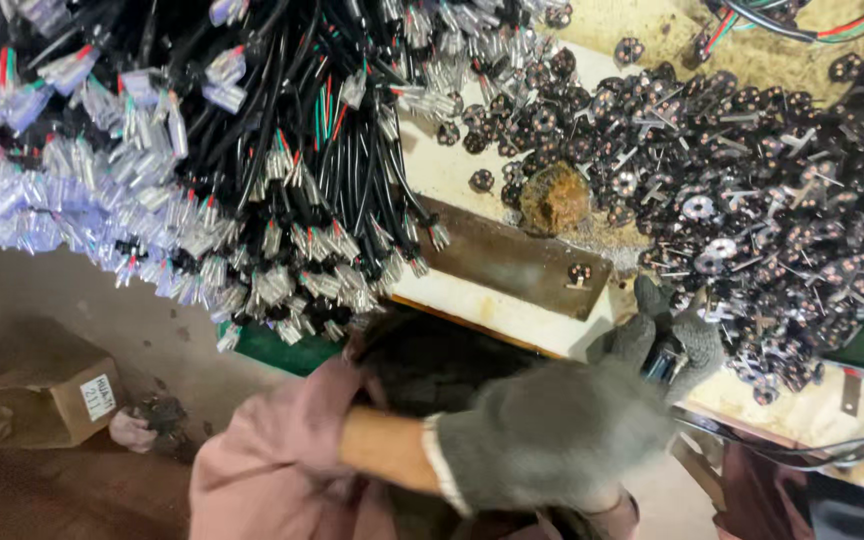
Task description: The person solders electrical wire ends to connectors at a workbench. Holding a soldering iron in one hand and a wire in the other, they solder the exposed wire strands, then set the finished wire aside and pick up the next one, repeating the process.
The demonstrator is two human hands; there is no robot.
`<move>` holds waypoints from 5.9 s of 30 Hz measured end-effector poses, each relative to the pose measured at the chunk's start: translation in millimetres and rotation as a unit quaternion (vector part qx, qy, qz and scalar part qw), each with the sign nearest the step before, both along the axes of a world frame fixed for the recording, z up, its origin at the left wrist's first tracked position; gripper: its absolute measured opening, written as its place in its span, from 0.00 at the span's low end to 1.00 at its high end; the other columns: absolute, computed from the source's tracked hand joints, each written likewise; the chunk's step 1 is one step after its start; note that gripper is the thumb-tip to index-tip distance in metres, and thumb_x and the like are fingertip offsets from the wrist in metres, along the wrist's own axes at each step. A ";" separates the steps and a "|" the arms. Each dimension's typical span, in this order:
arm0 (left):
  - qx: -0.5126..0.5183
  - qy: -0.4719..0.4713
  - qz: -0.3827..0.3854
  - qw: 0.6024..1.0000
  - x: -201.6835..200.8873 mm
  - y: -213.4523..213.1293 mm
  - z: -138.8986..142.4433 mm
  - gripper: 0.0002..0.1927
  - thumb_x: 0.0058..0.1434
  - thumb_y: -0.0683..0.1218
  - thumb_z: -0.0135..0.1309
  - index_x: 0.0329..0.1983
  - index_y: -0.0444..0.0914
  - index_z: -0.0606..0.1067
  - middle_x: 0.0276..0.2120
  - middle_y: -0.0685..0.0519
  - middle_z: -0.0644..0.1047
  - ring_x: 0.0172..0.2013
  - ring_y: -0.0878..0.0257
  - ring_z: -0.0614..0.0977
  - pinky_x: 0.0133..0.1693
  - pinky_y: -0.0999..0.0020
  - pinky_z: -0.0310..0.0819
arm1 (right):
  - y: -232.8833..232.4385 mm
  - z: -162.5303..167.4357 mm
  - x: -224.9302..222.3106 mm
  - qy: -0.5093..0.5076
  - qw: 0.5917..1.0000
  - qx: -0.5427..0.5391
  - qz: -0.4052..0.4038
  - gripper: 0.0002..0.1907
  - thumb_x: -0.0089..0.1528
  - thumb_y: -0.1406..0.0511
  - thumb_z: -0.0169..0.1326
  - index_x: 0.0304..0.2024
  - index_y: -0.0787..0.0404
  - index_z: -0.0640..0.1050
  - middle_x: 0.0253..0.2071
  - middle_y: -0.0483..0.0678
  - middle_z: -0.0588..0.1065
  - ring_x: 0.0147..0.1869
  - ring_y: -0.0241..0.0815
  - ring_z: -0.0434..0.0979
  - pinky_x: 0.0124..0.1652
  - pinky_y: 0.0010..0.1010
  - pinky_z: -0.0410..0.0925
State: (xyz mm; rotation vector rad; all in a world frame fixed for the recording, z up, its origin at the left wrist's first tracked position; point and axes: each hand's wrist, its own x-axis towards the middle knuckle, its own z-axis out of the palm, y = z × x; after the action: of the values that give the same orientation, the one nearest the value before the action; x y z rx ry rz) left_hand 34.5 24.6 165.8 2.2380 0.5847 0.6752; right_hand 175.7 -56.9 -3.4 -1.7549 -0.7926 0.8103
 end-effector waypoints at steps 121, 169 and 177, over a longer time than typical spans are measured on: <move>-0.517 -0.137 0.200 0.821 -55.0 -31.9 -156.2 0.05 0.71 0.40 0.49 0.46 0.33 0.72 0.41 0.45 0.75 0.40 0.57 0.75 0.45 0.64 0.71 | 29.8 42.8 -16.0 -0.036 0.960 -0.157 0.229 0.08 0.49 0.68 0.67 0.30 0.58 0.82 0.26 0.47 0.76 0.28 0.42 0.74 0.31 0.37 0.65; -0.248 0.063 0.248 0.934 -47.7 12.7 -171.2 0.05 0.64 0.46 0.59 0.39 0.42 0.76 0.33 0.48 0.80 0.33 0.48 0.83 0.32 0.56 0.75 | 32.3 8.2 -12.9 -0.273 0.927 -0.019 0.257 0.15 0.61 0.64 0.64 0.48 0.66 0.80 0.42 0.52 0.81 0.41 0.46 0.81 0.42 0.32 0.72; -0.216 0.089 0.219 0.947 -49.8 13.4 -171.5 0.04 0.62 0.45 0.58 0.36 0.42 0.74 0.32 0.47 0.78 0.33 0.45 0.82 0.31 0.52 0.73 | -20.9 -32.1 21.2 -0.154 0.976 0.020 0.152 0.13 0.49 0.60 0.61 0.34 0.57 0.79 0.34 0.48 0.77 0.35 0.49 0.79 0.36 0.38 0.70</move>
State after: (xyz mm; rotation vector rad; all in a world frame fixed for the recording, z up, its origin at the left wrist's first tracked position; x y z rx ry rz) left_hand -15.3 38.0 -5.7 1.7765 1.2193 0.4937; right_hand 196.9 -77.8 -35.5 -1.7694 -1.2997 0.7211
